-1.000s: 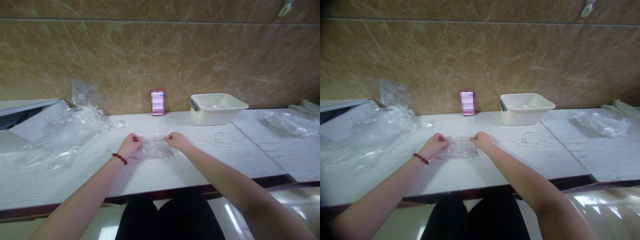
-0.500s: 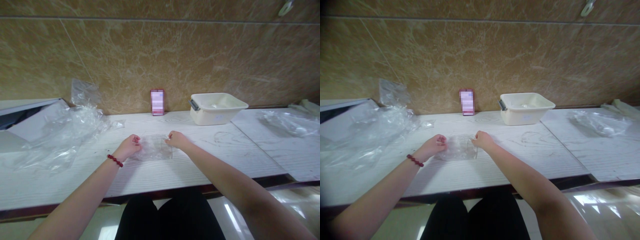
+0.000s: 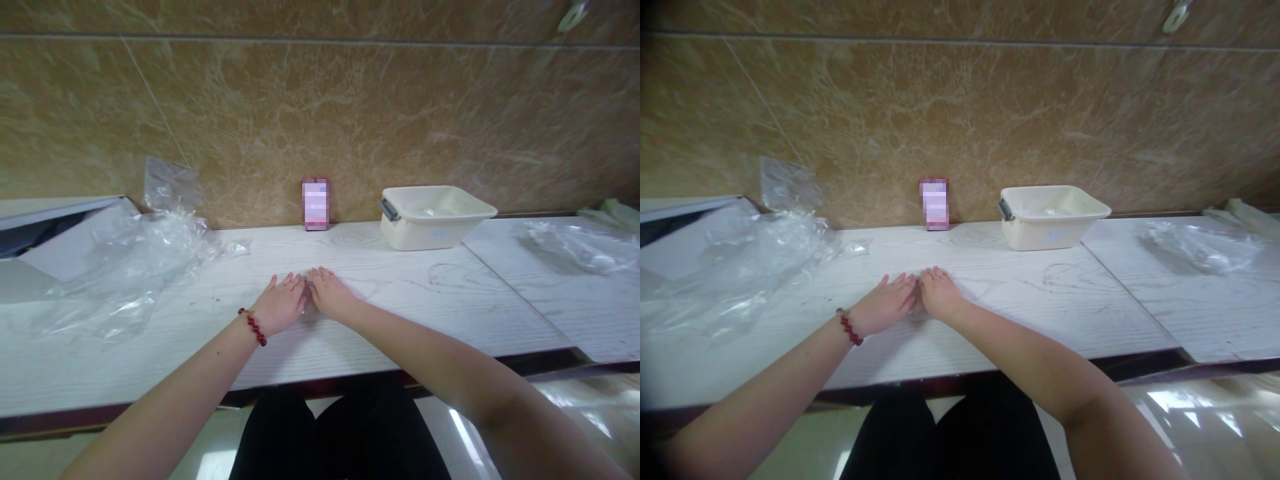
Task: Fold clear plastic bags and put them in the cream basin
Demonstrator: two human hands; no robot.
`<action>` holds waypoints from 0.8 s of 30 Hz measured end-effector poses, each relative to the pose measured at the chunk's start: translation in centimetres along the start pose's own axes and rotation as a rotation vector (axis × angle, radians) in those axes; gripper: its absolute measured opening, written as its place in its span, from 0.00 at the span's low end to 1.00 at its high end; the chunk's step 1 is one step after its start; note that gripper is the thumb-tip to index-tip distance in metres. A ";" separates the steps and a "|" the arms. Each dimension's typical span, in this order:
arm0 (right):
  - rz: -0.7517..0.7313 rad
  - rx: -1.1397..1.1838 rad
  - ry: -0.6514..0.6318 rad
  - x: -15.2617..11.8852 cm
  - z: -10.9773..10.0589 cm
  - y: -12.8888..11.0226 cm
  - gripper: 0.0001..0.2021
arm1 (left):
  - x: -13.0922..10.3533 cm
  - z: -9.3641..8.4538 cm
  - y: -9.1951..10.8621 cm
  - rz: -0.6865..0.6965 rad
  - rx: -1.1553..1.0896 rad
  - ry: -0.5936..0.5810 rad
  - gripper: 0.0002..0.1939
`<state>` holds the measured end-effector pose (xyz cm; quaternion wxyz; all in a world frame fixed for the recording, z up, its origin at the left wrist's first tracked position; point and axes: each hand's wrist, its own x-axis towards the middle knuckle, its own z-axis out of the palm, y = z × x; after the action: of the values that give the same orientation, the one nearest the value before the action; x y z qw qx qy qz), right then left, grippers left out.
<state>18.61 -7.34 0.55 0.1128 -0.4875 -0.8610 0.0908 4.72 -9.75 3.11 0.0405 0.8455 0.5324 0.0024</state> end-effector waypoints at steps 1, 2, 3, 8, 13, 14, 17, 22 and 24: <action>0.001 -0.008 0.001 -0.1 0.3 0.1 0.22 | -0.2 0.4 0.1 -0.009 0.020 -0.022 0.23; 0.002 -0.015 0.006 -0.3 0.5 0.2 0.22 | -0.4 0.8 0.1 -0.015 0.032 -0.035 0.23; 0.003 -0.021 0.011 -0.4 0.8 0.3 0.23 | -0.7 1.1 0.1 -0.018 0.038 -0.040 0.24; 0.019 -0.061 0.047 -1.2 1.2 0.4 0.25 | -2.0 2.3 0.1 -0.042 0.048 -0.042 0.26; 0.053 -0.083 0.023 -1.5 1.0 0.2 0.27 | -1.8 1.6 0.3 -0.076 0.055 -0.031 0.26; 0.058 -0.088 0.019 -1.6 0.9 0.1 0.27 | -1.6 1.4 0.4 -0.085 0.058 -0.011 0.26; 0.070 -0.100 0.001 -1.8 0.7 0.0 0.27 | -0.8 1.3 1.0 -0.098 0.055 0.044 0.25; 0.133 -0.102 -0.025 -1.9 0.8 -0.1 0.27 | -0.5 2.6 1.6 -0.157 0.027 0.067 0.25; 0.171 -0.107 -0.038 -1.8 0.9 0.2 0.29 | -1.0 3.2 1.3 -0.176 0.030 0.082 0.26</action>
<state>19.40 -8.88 -0.58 0.0623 -0.5626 -0.8219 0.0634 5.61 -11.38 0.04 0.0062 0.7952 0.6058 0.0255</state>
